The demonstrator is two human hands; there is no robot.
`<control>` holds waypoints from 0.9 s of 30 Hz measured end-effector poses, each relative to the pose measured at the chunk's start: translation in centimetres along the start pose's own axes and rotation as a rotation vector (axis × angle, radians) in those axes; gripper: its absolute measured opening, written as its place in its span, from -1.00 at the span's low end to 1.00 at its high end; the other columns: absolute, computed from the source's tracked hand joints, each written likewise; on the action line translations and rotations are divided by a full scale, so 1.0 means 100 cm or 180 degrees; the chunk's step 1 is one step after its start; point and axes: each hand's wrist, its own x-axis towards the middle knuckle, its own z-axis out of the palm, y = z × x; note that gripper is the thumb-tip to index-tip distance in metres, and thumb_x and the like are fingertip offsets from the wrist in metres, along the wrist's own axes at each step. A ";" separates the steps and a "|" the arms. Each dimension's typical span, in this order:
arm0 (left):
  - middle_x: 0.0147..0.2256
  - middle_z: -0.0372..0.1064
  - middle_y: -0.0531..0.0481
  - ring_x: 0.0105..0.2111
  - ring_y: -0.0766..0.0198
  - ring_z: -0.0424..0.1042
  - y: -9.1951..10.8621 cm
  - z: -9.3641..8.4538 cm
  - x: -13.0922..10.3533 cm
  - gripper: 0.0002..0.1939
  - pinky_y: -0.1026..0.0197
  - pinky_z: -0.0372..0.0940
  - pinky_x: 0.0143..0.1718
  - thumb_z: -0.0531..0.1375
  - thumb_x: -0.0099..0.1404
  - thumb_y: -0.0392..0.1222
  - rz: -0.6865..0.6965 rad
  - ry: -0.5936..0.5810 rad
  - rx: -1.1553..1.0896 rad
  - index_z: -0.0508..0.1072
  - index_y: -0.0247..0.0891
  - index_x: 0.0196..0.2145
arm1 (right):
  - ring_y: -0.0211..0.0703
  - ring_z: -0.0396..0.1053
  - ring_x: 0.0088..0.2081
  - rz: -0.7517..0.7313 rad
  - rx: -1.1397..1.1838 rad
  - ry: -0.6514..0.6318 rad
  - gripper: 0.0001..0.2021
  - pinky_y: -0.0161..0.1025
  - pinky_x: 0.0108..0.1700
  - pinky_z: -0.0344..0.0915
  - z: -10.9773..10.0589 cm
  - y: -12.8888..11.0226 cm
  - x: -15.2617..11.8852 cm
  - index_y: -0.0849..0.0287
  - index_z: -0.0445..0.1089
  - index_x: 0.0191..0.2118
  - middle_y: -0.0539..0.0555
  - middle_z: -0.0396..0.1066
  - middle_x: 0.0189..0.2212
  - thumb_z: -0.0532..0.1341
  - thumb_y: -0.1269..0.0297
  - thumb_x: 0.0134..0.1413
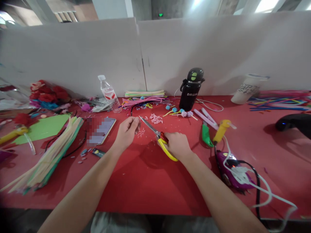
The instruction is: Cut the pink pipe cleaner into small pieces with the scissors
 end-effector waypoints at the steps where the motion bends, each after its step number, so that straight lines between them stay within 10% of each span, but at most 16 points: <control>1: -0.57 0.21 0.07 -0.57 0.42 0.20 0.002 0.000 0.000 -0.66 0.33 0.15 -0.51 0.01 0.32 0.03 0.0010 -0.0002 -0.0050 0.29 -0.27 -0.46 | -0.18 0.30 -0.57 -0.0019 -0.0039 0.0008 -0.57 -0.28 -0.52 -0.17 0.002 0.000 0.000 0.14 0.35 -0.50 0.11 0.38 -0.60 0.03 -0.13 0.07; 27: -0.57 0.29 0.05 -0.60 0.40 0.22 -0.017 -0.024 0.014 -0.65 0.32 0.12 -0.55 0.06 0.27 0.06 0.0034 0.0283 0.0516 0.39 -0.28 -0.44 | -0.34 -0.03 -0.59 0.0256 0.1834 0.0057 -0.53 -0.35 -0.57 -0.10 0.015 0.006 0.000 0.15 0.12 -0.59 -0.09 0.05 -0.67 0.23 -0.17 -0.18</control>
